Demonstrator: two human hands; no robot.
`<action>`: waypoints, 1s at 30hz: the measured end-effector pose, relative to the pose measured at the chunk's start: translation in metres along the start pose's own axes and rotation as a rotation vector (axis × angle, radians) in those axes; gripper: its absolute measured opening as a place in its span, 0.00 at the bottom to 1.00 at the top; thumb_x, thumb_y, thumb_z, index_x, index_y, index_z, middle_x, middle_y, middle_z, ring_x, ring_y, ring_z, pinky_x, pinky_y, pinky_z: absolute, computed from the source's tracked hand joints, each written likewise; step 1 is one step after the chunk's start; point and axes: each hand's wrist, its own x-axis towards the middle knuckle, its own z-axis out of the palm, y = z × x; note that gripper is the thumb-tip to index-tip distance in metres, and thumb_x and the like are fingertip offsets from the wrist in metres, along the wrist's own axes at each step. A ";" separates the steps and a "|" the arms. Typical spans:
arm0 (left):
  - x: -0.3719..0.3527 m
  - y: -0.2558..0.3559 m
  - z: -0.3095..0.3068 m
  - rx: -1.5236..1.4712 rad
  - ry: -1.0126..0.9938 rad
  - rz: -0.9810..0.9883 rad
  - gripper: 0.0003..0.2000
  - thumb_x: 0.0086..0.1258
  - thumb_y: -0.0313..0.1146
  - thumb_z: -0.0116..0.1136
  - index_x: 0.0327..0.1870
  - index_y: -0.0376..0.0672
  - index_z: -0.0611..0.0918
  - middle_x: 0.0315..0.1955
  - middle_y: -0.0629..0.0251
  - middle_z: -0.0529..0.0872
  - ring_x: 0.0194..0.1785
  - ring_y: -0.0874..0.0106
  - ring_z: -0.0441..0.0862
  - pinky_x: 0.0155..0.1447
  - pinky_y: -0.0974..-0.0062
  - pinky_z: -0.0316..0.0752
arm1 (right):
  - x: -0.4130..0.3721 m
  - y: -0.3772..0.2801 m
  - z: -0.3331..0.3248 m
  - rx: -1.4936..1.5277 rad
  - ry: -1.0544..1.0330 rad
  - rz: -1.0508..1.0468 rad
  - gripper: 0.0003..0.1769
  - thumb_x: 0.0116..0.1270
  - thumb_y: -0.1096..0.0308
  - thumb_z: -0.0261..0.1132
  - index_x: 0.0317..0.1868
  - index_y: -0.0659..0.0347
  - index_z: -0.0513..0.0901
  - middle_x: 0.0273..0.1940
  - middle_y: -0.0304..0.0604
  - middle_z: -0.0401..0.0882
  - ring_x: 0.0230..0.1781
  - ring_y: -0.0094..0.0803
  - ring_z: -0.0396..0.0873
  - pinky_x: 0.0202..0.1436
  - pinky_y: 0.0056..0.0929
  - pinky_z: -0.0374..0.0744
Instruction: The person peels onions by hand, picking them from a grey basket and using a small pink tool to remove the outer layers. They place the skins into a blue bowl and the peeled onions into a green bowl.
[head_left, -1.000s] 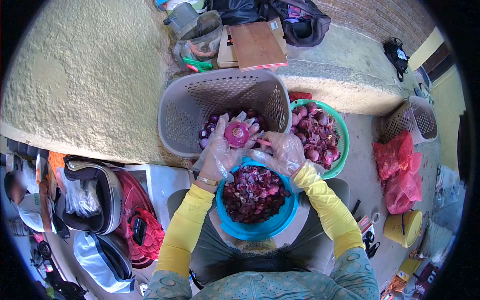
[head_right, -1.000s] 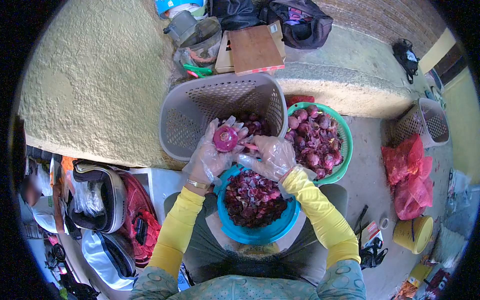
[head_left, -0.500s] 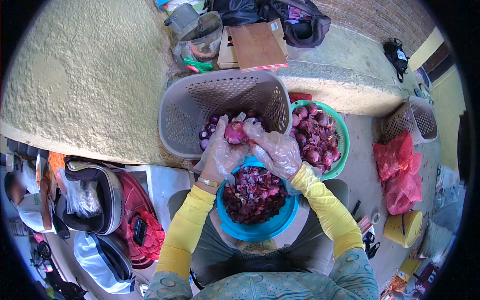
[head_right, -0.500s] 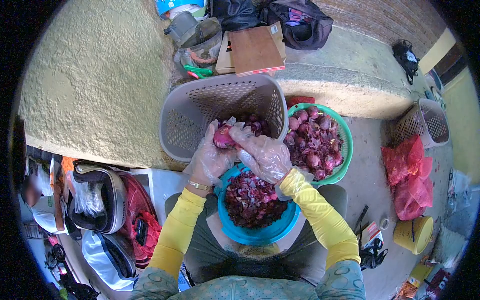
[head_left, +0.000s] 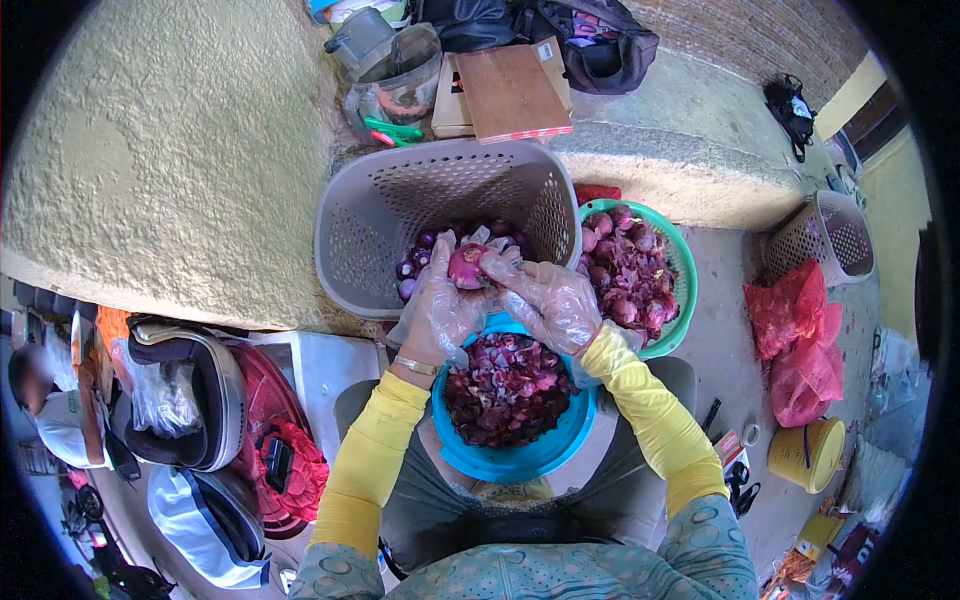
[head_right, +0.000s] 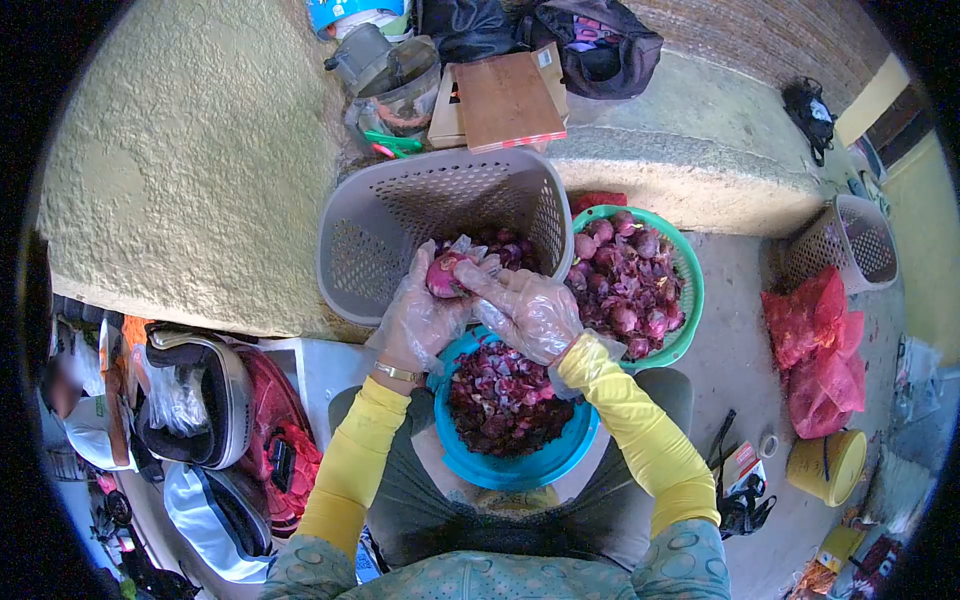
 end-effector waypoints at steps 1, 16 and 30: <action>-0.001 0.000 0.001 0.010 -0.006 -0.001 0.30 0.85 0.52 0.49 0.71 0.31 0.69 0.67 0.42 0.76 0.75 0.46 0.70 0.80 0.44 0.65 | 0.001 -0.001 0.000 0.013 0.002 0.010 0.30 0.73 0.63 0.63 0.76 0.42 0.74 0.46 0.49 0.84 0.41 0.53 0.83 0.42 0.49 0.82; -0.007 -0.007 0.016 0.256 0.198 0.123 0.30 0.84 0.54 0.48 0.78 0.45 0.62 0.72 0.50 0.72 0.75 0.53 0.70 0.73 0.50 0.76 | 0.006 0.008 -0.002 0.248 0.094 0.162 0.24 0.77 0.66 0.60 0.71 0.52 0.77 0.47 0.54 0.87 0.45 0.56 0.87 0.50 0.47 0.85; 0.002 0.028 -0.008 0.288 0.155 0.159 0.30 0.82 0.59 0.49 0.63 0.36 0.79 0.65 0.52 0.77 0.64 0.53 0.80 0.69 0.55 0.79 | -0.014 -0.007 -0.025 0.310 -0.841 0.286 0.24 0.81 0.48 0.56 0.61 0.57 0.83 0.36 0.60 0.86 0.39 0.59 0.86 0.46 0.53 0.82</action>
